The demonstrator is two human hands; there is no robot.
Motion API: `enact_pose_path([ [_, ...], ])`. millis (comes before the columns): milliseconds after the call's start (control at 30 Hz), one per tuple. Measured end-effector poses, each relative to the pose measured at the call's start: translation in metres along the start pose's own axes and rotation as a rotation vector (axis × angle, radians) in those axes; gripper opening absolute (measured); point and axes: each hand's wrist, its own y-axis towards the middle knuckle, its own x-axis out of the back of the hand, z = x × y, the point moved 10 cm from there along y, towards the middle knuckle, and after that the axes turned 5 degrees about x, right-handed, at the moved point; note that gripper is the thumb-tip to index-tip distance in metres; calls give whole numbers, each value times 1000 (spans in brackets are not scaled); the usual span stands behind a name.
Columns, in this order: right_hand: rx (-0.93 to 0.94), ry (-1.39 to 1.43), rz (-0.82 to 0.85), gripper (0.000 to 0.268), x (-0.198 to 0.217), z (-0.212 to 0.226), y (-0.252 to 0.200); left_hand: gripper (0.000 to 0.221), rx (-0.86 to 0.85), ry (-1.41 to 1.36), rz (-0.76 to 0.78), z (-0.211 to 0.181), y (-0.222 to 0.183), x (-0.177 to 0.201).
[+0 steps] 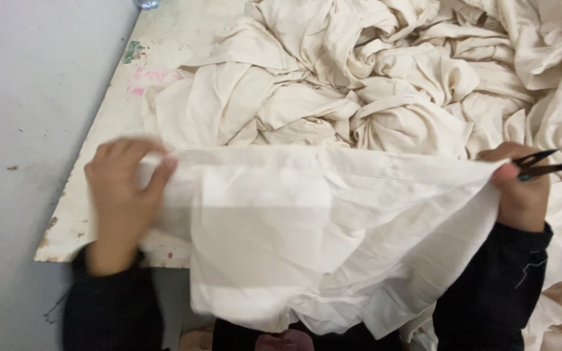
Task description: Trimming loose threads from white shirts using a thread clipper in a garment factory.
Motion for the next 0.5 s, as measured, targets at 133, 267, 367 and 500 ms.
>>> enact_pose_path([
  [133,123,108,298,31,-81,40,-14,58,-242,-23,180,-64,-8,-93],
  [267,127,41,336,39,-98,52,-17,35,16,-515,924,-107,-50,-168],
  [367,110,-57,272,18,-75,40,-17,30,-56,-702,867,-106,-44,-149],
  [500,75,-319,413,5,-138,69,-17,27,85,-948,758,-100,-43,-133],
])
